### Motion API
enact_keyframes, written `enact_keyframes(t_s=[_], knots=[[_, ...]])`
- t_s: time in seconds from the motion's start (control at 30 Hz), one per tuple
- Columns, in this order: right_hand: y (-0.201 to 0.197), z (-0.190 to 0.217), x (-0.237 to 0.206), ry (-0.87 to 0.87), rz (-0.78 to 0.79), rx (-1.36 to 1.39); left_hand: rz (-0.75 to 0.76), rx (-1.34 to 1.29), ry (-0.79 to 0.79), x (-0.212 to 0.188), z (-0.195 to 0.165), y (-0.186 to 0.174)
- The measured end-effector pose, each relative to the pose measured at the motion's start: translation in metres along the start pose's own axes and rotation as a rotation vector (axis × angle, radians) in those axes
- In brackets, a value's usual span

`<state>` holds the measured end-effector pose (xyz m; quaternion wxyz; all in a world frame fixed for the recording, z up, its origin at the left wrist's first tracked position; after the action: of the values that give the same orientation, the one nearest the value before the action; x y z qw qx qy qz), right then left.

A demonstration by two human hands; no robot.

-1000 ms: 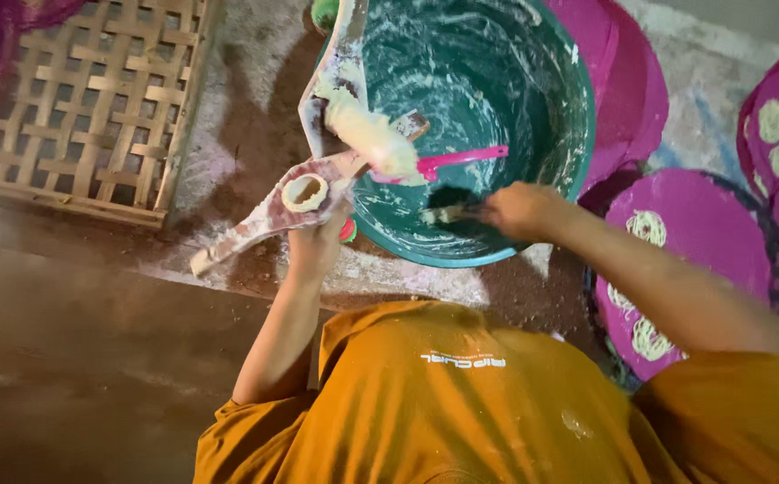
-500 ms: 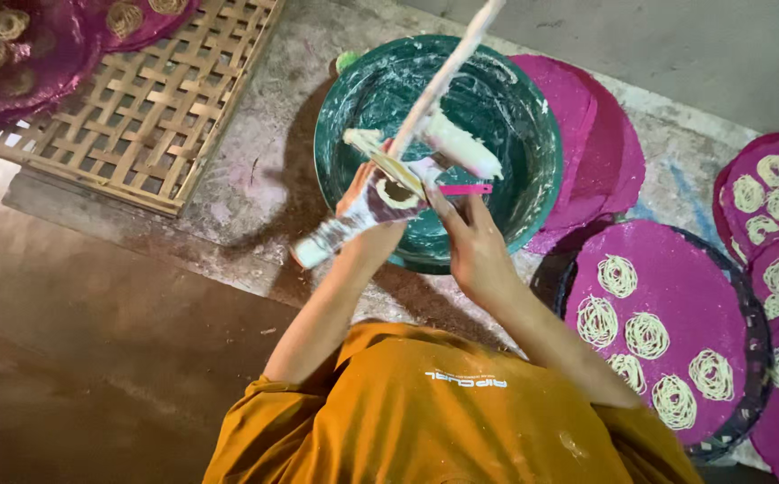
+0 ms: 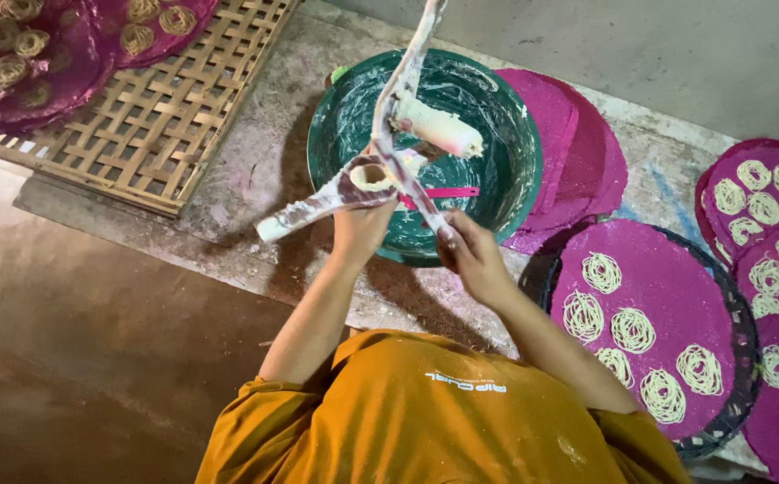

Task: The person uses a handheld extruder to press dough into spiral shapes onto a pink mat inside a basket. They repeatedly load dough into the extruder from a green bowl and extrude multiple spirals, then move the mat to a drying rack.

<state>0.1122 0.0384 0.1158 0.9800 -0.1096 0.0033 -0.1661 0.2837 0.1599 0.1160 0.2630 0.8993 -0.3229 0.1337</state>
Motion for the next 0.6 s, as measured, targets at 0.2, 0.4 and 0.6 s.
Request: enact_keyframes(t_s=[0.2,0.4,0.6], knots=[[-0.035,0.012,-0.01,0.132,-0.094,-0.454,-0.049,0.353,0.132,0.01,-0.034,-0.028],[-0.019,0.015,0.01,0.118,-0.137,-0.62,-0.058,1.236,0.329,0.019,-0.057,-0.013],[-0.006,-0.008,-0.009,0.289,0.101,-0.381,-0.046,1.116,0.291,0.015,-0.053,-0.025]])
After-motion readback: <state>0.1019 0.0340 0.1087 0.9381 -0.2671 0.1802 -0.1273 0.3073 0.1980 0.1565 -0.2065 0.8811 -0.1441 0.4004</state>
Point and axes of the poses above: each hand's wrist, its own x-axis towards the middle knuckle, its own y-axis out of the palm, z = x × y, the point moved 3 cm from there along x, towards the middle knuckle, and after that the axes turned 8 degrees about -x, right-handed, at the moved point
